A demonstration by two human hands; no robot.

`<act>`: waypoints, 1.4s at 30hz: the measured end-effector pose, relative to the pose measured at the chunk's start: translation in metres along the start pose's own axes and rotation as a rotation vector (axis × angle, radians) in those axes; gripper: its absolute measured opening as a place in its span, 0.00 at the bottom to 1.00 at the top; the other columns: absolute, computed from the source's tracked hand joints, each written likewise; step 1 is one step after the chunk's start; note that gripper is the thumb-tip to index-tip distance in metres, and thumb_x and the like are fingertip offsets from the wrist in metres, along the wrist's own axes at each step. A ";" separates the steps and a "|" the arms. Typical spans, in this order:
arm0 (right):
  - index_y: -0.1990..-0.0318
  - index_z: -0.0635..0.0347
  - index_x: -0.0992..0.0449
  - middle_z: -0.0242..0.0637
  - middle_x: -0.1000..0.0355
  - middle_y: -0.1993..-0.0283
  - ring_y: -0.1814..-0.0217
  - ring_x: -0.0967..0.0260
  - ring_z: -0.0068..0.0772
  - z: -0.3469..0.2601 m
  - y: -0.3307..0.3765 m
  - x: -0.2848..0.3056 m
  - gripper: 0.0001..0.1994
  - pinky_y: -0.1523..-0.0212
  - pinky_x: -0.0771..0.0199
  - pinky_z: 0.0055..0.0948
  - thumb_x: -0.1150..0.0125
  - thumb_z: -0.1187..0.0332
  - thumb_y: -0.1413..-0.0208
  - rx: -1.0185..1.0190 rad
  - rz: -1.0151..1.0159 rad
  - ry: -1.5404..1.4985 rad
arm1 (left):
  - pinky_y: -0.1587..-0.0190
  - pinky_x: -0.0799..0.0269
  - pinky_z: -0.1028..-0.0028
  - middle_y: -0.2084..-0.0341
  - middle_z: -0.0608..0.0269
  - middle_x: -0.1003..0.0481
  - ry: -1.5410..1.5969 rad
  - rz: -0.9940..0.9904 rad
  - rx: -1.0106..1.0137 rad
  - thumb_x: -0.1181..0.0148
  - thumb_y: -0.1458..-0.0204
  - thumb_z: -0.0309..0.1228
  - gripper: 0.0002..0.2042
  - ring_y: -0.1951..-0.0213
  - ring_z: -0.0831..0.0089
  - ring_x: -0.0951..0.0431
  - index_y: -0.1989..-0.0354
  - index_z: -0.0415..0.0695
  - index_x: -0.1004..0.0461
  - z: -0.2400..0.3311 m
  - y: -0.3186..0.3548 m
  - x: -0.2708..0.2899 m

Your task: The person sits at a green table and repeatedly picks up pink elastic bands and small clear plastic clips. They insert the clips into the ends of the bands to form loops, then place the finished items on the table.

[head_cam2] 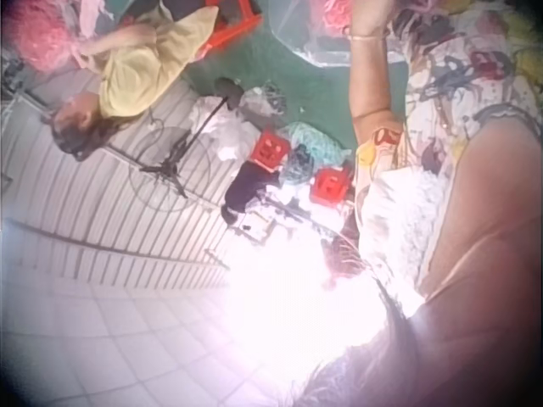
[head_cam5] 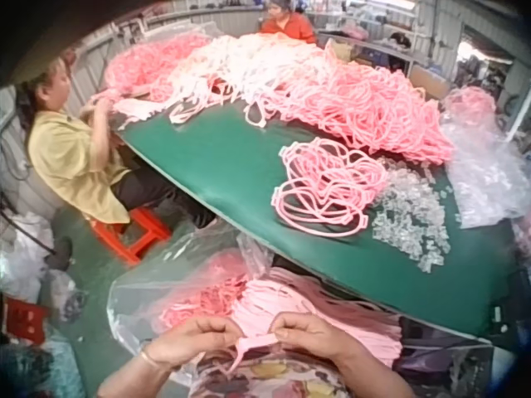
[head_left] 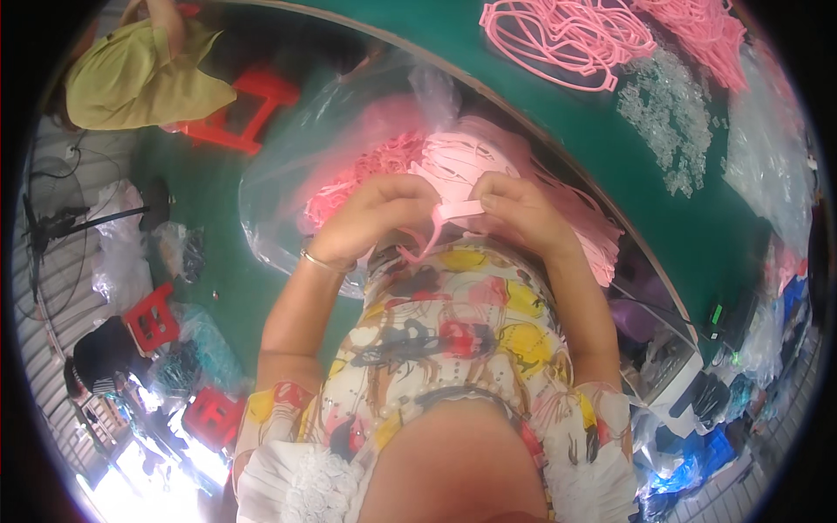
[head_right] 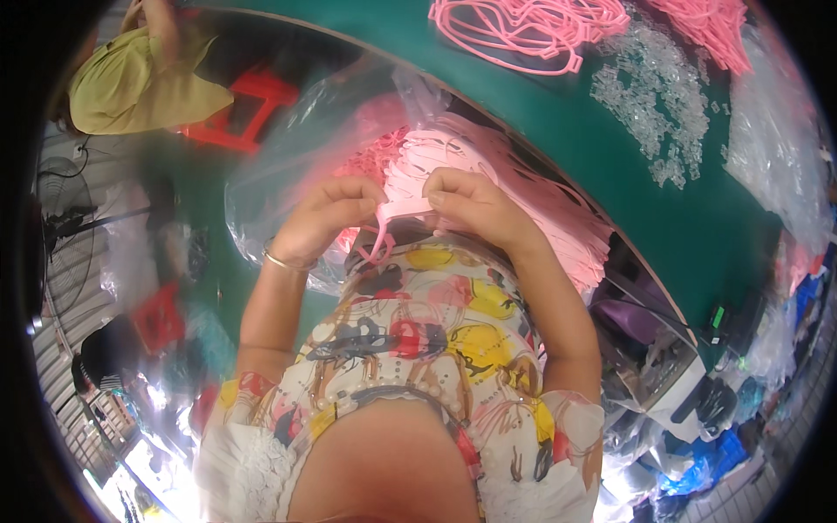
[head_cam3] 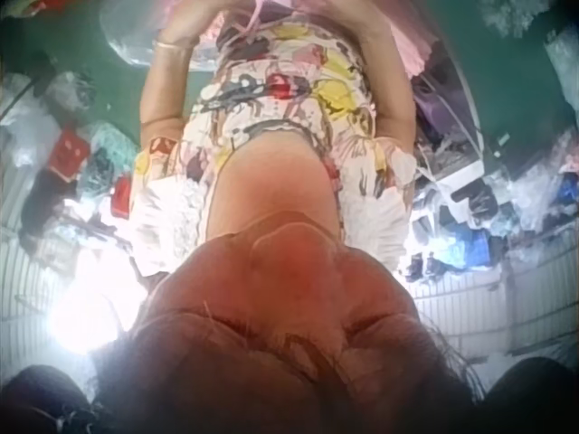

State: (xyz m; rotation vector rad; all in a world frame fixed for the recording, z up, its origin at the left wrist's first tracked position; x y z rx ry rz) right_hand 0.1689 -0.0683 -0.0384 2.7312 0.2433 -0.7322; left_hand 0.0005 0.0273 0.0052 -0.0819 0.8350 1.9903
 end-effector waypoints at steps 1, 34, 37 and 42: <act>0.65 0.61 0.30 0.27 0.31 0.68 0.66 0.37 0.17 -0.004 0.001 0.000 0.08 0.64 0.36 0.19 0.49 0.66 0.40 0.015 -0.008 0.075 | 0.68 0.35 0.83 0.72 0.68 0.25 -0.067 -0.004 0.004 0.43 0.47 0.29 0.07 0.71 0.84 0.29 0.66 0.38 0.25 -0.002 0.000 0.001; 0.59 0.64 0.29 0.38 0.27 0.64 0.61 0.31 0.31 -0.066 0.030 -0.011 0.08 0.57 0.31 0.29 0.52 0.74 0.44 0.279 -0.054 0.679 | 0.75 0.35 0.80 0.78 0.66 0.30 -0.388 0.044 -0.105 0.37 0.53 0.24 0.04 0.76 0.81 0.29 0.75 0.36 0.22 0.003 0.015 -0.025; 0.59 0.64 0.29 0.36 0.27 0.67 0.64 0.31 0.29 -0.064 0.031 -0.010 0.07 0.60 0.31 0.27 0.49 0.74 0.46 0.215 -0.030 0.634 | 0.75 0.36 0.80 0.79 0.66 0.30 -0.397 0.062 -0.107 0.37 0.53 0.24 0.04 0.76 0.81 0.29 0.76 0.37 0.22 0.004 0.017 -0.027; 0.64 0.64 0.26 0.33 0.27 0.71 0.69 0.30 0.21 -0.064 0.035 -0.015 0.06 0.67 0.32 0.23 0.41 0.75 0.50 0.268 0.001 0.704 | 0.74 0.35 0.79 0.78 0.66 0.30 -0.566 0.041 -0.191 0.37 0.53 0.25 0.05 0.76 0.80 0.29 0.77 0.37 0.22 0.004 0.014 -0.027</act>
Point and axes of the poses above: each hand's wrist, its own y-axis away from the middle knuckle, its own x-axis out of the back of the hand, z = x × y, the point moved 4 cm from there along -y, towards the middle knuckle
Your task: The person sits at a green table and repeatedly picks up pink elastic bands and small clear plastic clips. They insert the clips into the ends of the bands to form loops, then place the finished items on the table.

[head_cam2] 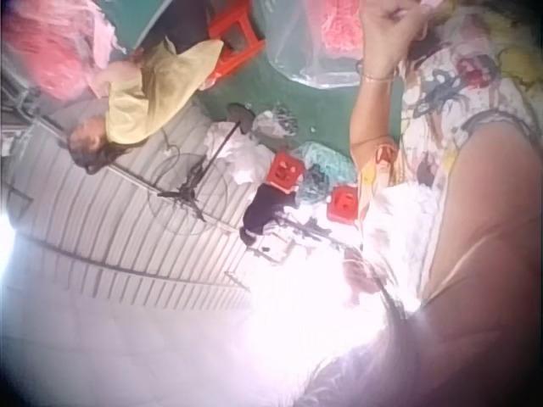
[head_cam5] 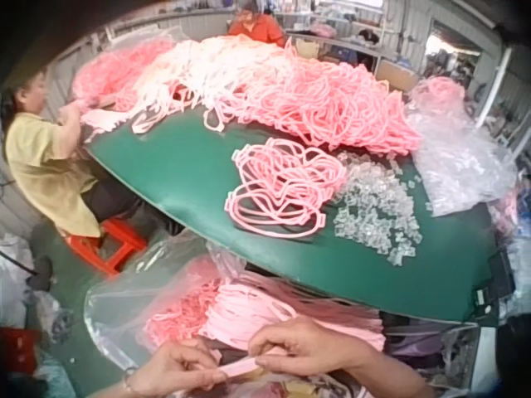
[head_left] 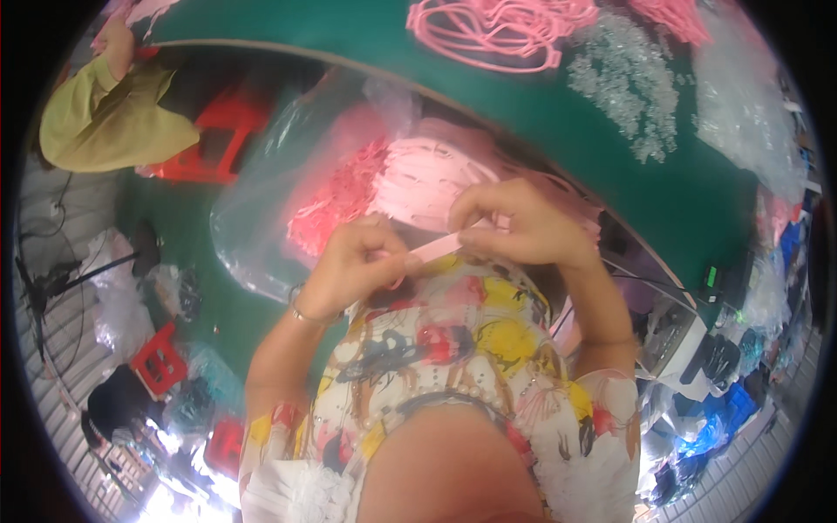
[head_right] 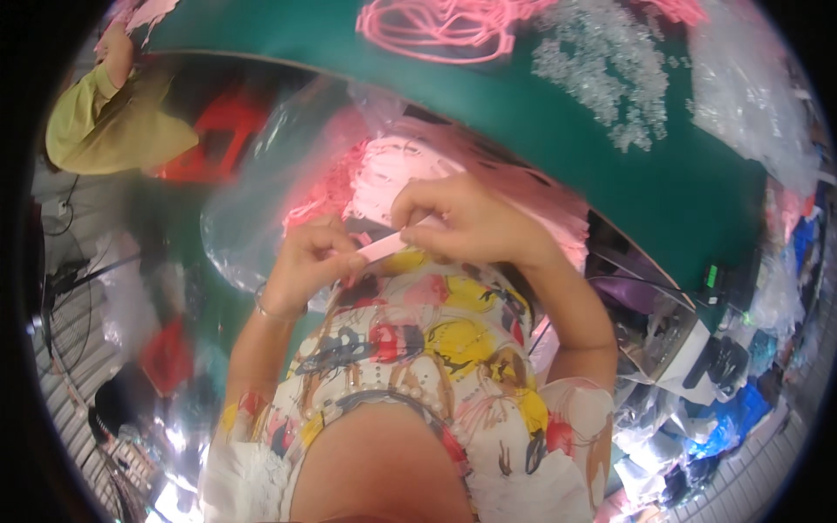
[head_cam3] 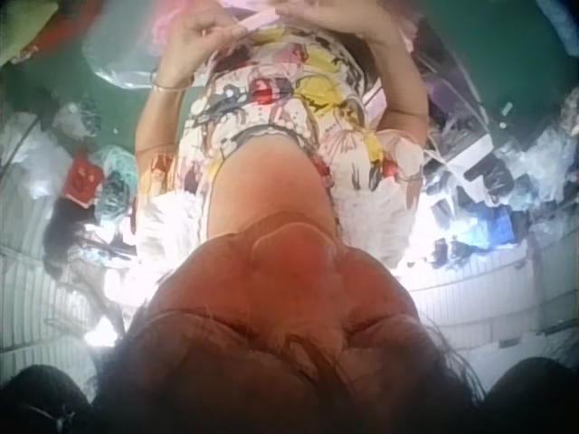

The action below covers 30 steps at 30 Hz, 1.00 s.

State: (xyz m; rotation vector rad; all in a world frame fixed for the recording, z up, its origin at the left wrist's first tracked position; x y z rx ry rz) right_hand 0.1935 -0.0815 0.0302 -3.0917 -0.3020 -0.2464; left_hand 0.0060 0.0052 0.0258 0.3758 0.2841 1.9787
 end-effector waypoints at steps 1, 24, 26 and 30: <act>0.66 0.64 0.25 0.35 0.26 0.71 0.70 0.29 0.23 -0.001 0.000 0.000 0.05 0.68 0.31 0.24 0.40 0.76 0.52 -0.036 0.023 0.008 | 0.72 0.34 0.78 0.76 0.65 0.31 -0.014 -0.029 -0.038 0.37 0.53 0.26 0.05 0.75 0.80 0.29 0.76 0.38 0.22 -0.002 -0.001 0.000; 0.64 0.52 0.23 0.30 0.31 0.63 0.56 0.36 0.36 0.000 0.019 0.120 0.09 0.56 0.43 0.41 0.38 0.71 0.55 -0.010 0.849 1.463 | 0.73 0.40 0.80 0.79 0.68 0.32 0.067 -0.193 -0.227 0.37 0.57 0.24 0.03 0.75 0.82 0.34 0.73 0.39 0.21 0.015 -0.026 -0.039; 0.64 0.51 0.23 0.29 0.31 0.64 0.57 0.36 0.35 0.008 0.015 0.123 0.09 0.56 0.43 0.40 0.38 0.71 0.55 -0.009 0.813 1.521 | 0.74 0.41 0.79 0.80 0.68 0.33 0.095 -0.186 -0.215 0.37 0.57 0.25 0.03 0.76 0.82 0.35 0.73 0.40 0.21 0.015 -0.025 -0.038; 0.66 0.51 0.22 0.28 0.30 0.66 0.59 0.35 0.34 0.010 0.017 0.125 0.07 0.56 0.43 0.38 0.37 0.70 0.55 0.098 0.834 1.510 | 0.74 0.42 0.79 0.80 0.68 0.33 0.079 -0.157 -0.232 0.38 0.56 0.25 0.03 0.76 0.82 0.36 0.73 0.40 0.21 0.014 -0.023 -0.037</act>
Point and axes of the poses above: each hand's wrist, its own y-axis away from the middle knuckle, its own x-axis out of the back of the hand, z = x × y, the point moved 4 cm from there along -y, towards the middle knuckle
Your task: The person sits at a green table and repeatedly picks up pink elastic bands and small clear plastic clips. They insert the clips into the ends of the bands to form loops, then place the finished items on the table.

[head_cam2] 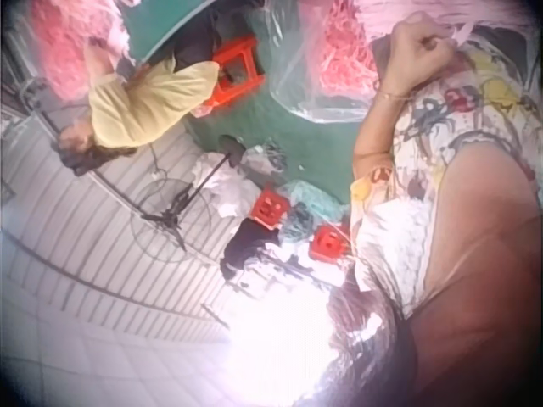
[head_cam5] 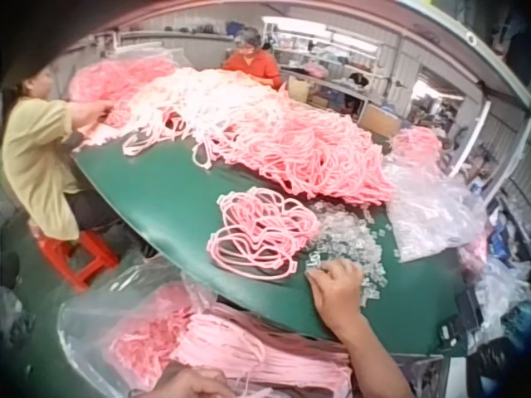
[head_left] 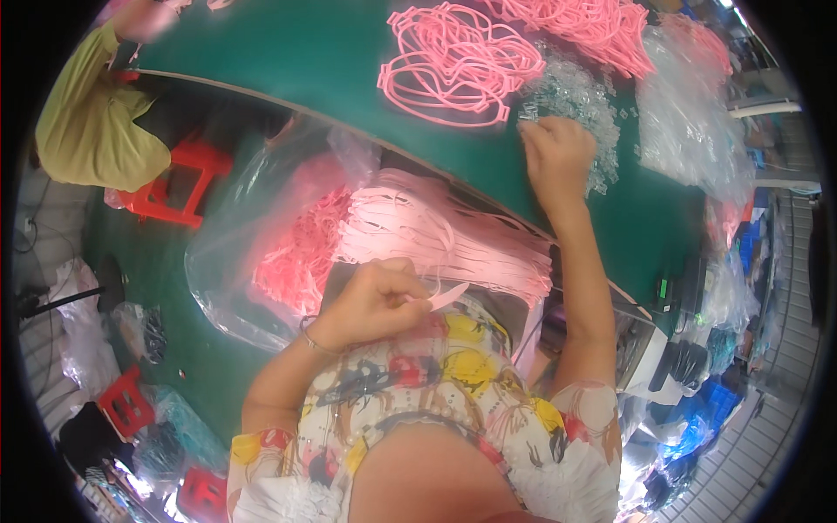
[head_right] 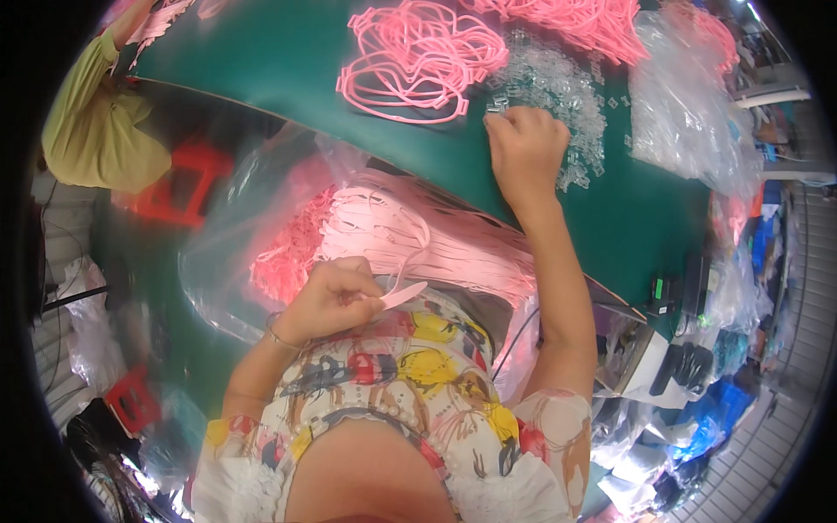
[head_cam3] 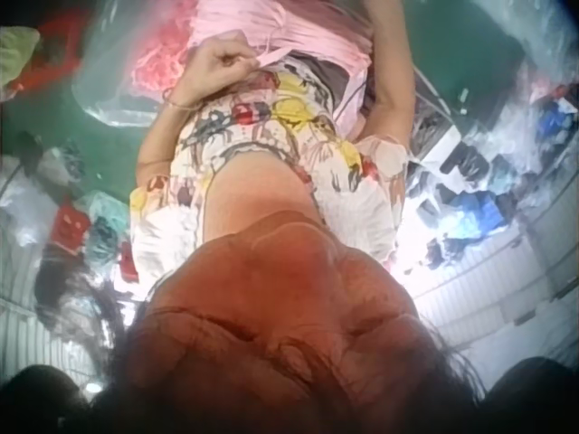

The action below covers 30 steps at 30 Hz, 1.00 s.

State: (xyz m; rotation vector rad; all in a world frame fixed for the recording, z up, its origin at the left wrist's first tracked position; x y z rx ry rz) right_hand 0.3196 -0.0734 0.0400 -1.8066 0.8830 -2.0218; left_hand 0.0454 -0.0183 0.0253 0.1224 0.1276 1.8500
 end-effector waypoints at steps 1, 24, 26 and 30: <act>0.66 0.51 0.22 0.28 0.30 0.67 0.60 0.35 0.34 0.001 0.001 0.002 0.07 0.57 0.43 0.38 0.38 0.69 0.55 -0.006 0.015 -0.017 | 0.74 0.41 0.79 0.80 0.68 0.33 -0.002 -0.003 -0.004 0.38 0.56 0.25 0.04 0.76 0.82 0.36 0.73 0.40 0.21 0.001 0.000 0.000; 0.62 0.63 0.31 0.46 0.30 0.69 0.69 0.31 0.51 -0.150 0.055 0.050 0.06 0.68 0.31 0.40 0.45 0.77 0.48 -0.180 -0.422 -1.033 | 0.73 0.38 0.81 0.80 0.68 0.32 -0.015 0.136 0.139 0.39 0.56 0.25 0.03 0.76 0.83 0.32 0.75 0.38 0.22 -0.003 0.009 0.015; 0.62 0.63 0.31 0.46 0.30 0.69 0.69 0.31 0.51 -0.149 0.053 0.049 0.06 0.69 0.31 0.40 0.44 0.76 0.48 -0.104 -0.465 -1.025 | 0.73 0.37 0.80 0.80 0.68 0.32 -0.073 0.127 0.129 0.39 0.56 0.25 0.03 0.76 0.83 0.31 0.75 0.38 0.22 -0.003 0.010 0.015; 0.63 0.63 0.29 0.46 0.29 0.69 0.68 0.30 0.50 -0.145 0.045 0.050 0.05 0.68 0.30 0.39 0.45 0.76 0.48 -0.072 -0.656 -1.122 | 0.73 0.37 0.80 0.80 0.68 0.32 -0.060 0.102 0.110 0.41 0.57 0.23 0.03 0.77 0.82 0.31 0.76 0.37 0.23 -0.003 0.011 0.015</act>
Point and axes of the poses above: each hand's wrist, its own y-axis away from the middle knuckle, its own x-axis out of the back of the hand, z = x × y, the point moved 4 cm from there along -y, towards the middle knuckle
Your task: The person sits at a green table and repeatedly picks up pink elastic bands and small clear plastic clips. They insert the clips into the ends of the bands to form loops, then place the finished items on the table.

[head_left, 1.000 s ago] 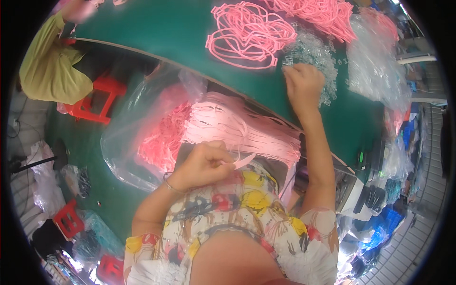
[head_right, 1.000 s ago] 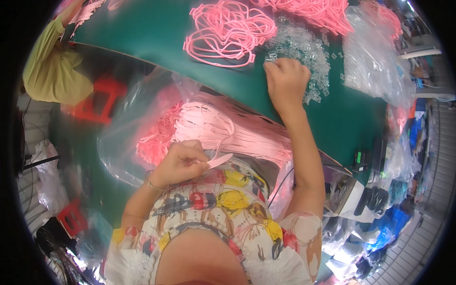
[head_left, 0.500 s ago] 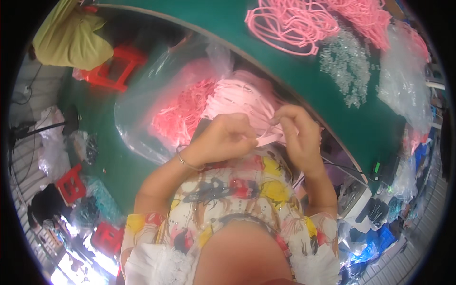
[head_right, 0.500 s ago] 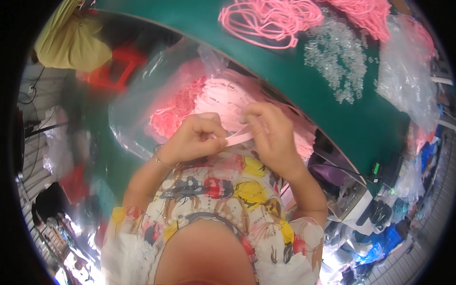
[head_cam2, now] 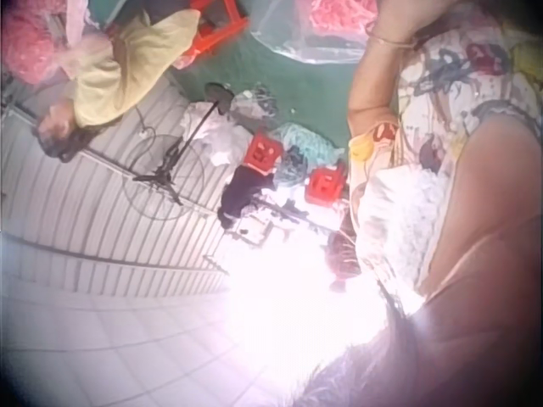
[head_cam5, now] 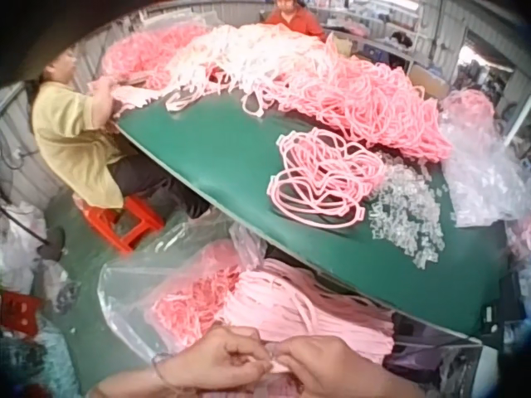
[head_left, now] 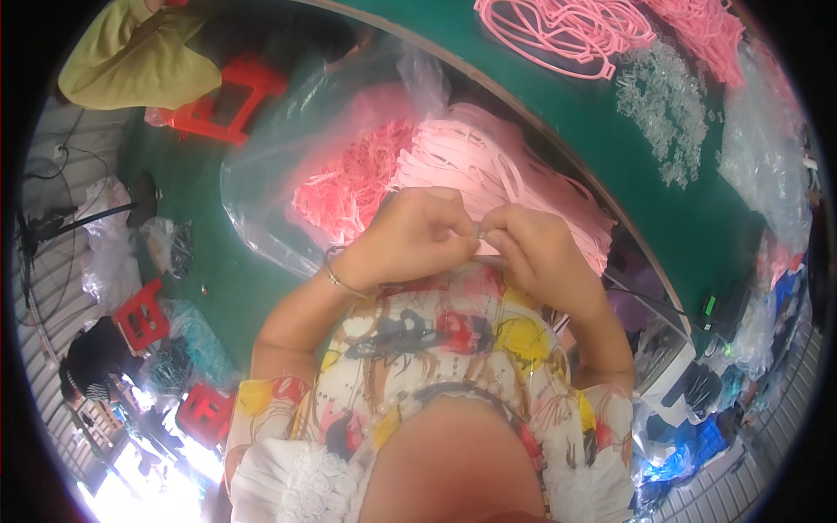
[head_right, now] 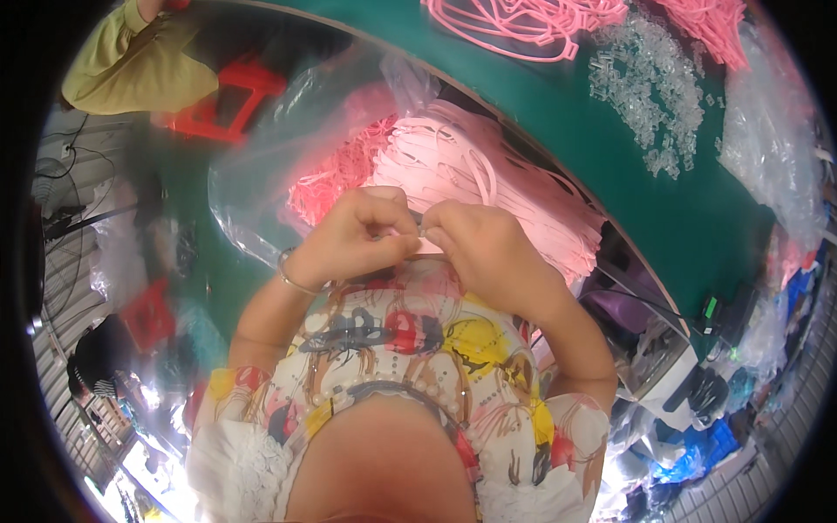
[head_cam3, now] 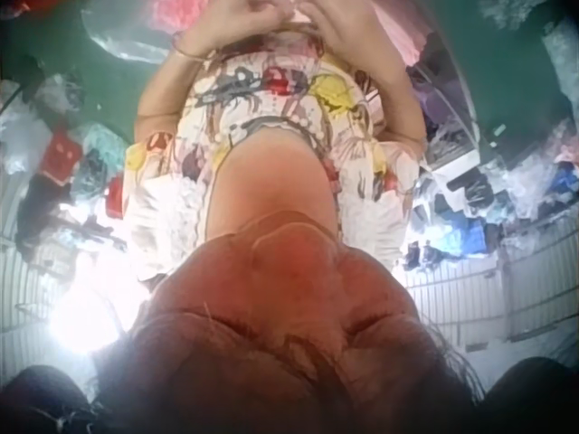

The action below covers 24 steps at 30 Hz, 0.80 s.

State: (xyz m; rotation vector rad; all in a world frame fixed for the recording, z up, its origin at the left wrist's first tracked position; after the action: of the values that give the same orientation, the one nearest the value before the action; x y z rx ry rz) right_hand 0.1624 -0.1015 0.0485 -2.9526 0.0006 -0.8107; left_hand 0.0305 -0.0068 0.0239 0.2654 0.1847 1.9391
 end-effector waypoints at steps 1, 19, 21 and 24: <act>0.63 0.63 0.29 0.47 0.29 0.69 0.68 0.30 0.50 0.001 -0.001 0.000 0.05 0.68 0.30 0.38 0.45 0.76 0.48 -0.013 -0.039 -0.047 | 0.74 0.36 0.80 0.80 0.68 0.33 0.024 -0.019 -0.021 0.43 0.58 0.22 0.03 0.77 0.82 0.31 0.76 0.37 0.23 0.001 0.001 0.001; 0.69 0.62 0.26 0.32 0.30 0.76 0.74 0.34 0.16 0.013 -0.011 0.007 0.03 0.74 0.36 0.21 0.41 0.72 0.50 0.204 -0.197 -0.299 | 0.79 0.39 0.81 0.82 0.66 0.33 0.495 -0.268 0.273 0.47 0.60 0.21 0.04 0.83 0.81 0.34 0.81 0.36 0.26 0.005 -0.007 0.001; 0.69 0.61 0.26 0.31 0.30 0.76 0.74 0.35 0.15 0.018 -0.012 0.008 0.03 0.74 0.37 0.20 0.41 0.72 0.49 0.015 -0.211 -0.390 | 0.77 0.37 0.81 0.81 0.67 0.33 0.366 -0.189 0.094 0.45 0.59 0.22 0.03 0.81 0.80 0.33 0.78 0.36 0.26 0.001 -0.010 0.003; 0.68 0.61 0.27 0.28 0.30 0.76 0.75 0.36 0.14 0.030 -0.008 0.001 0.03 0.75 0.38 0.19 0.42 0.72 0.48 -0.185 -0.170 -0.557 | 0.72 0.34 0.82 0.78 0.67 0.30 0.114 0.038 -0.213 0.41 0.57 0.24 0.05 0.76 0.80 0.29 0.72 0.37 0.24 0.006 -0.008 0.003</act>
State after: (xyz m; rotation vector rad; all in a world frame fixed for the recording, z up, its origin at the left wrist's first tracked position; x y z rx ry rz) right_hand 0.1787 -0.0913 0.0244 -3.2782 -0.2210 0.0281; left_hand 0.0381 -0.0009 0.0282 0.0179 0.0470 1.9942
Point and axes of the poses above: each hand's wrist, its own y-axis away from the middle knuckle, its own x-axis out of the back of the hand, z = x × y, the point moved 4 cm from there along -y, towards the middle knuckle
